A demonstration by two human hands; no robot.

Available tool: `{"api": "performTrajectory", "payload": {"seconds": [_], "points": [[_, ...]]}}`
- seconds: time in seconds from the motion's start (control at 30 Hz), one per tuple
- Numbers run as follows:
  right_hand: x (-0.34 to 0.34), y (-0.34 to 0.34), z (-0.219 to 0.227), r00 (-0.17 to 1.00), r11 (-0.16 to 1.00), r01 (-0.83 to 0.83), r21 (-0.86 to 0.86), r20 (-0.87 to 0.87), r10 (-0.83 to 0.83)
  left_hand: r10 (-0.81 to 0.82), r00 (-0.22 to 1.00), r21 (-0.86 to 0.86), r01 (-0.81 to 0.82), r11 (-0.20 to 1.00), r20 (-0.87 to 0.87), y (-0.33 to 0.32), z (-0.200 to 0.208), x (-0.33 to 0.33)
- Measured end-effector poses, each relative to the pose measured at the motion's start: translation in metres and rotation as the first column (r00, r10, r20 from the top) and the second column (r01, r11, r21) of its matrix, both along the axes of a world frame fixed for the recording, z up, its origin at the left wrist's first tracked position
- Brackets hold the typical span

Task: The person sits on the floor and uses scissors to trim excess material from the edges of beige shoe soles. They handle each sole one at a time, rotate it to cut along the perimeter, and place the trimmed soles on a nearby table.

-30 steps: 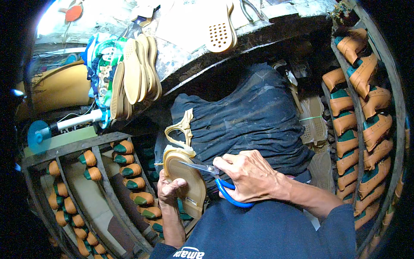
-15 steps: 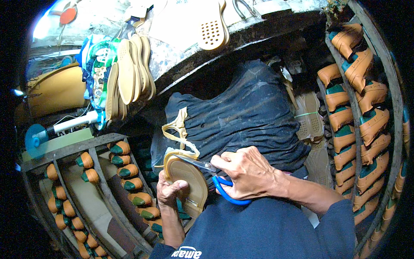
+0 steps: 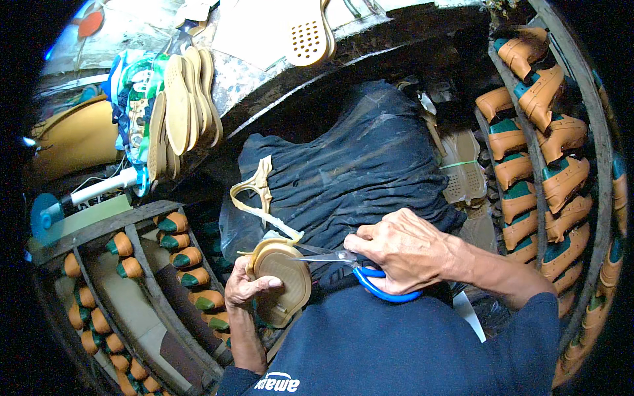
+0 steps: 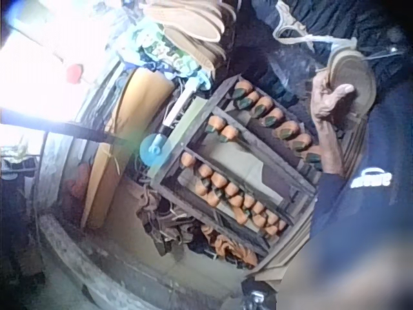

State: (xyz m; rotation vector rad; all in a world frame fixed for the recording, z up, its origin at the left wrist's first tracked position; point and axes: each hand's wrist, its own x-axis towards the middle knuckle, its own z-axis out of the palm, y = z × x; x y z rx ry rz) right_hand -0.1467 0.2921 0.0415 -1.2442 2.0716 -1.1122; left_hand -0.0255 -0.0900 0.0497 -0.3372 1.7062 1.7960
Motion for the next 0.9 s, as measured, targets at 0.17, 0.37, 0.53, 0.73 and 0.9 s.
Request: {"api": "performTrajectory", "payload": {"seconds": [0.17,0.37,0.53,0.73,0.9], "points": [[0.014,-0.012,-0.003,0.992,0.994,0.095,-0.047,0.087,-0.090,0.018,1.000,0.010,-0.018,1.000,0.010,0.003,-0.007,0.003],[0.020,-0.019,-0.006,0.982,0.981,0.172,-0.095,0.098,-0.163,-0.001,0.999,0.057,-0.001,0.998,0.034,0.012,-0.007,-0.003],[0.018,-0.017,-0.004,0.984,0.982,0.173,-0.074,0.043,-0.170,-0.069,0.996,0.056,0.072,0.996,-0.048,0.019,-0.005,-0.009],[0.014,-0.012,-0.001,0.994,0.994,0.107,-0.024,0.038,-0.106,-0.063,0.998,-0.004,0.063,0.998,-0.004,0.020,-0.005,-0.006],[0.015,-0.013,0.000,0.991,0.991,0.130,-0.028,0.019,-0.129,-0.075,0.997,0.003,0.075,0.997,-0.002,0.018,-0.008,-0.005]]}}
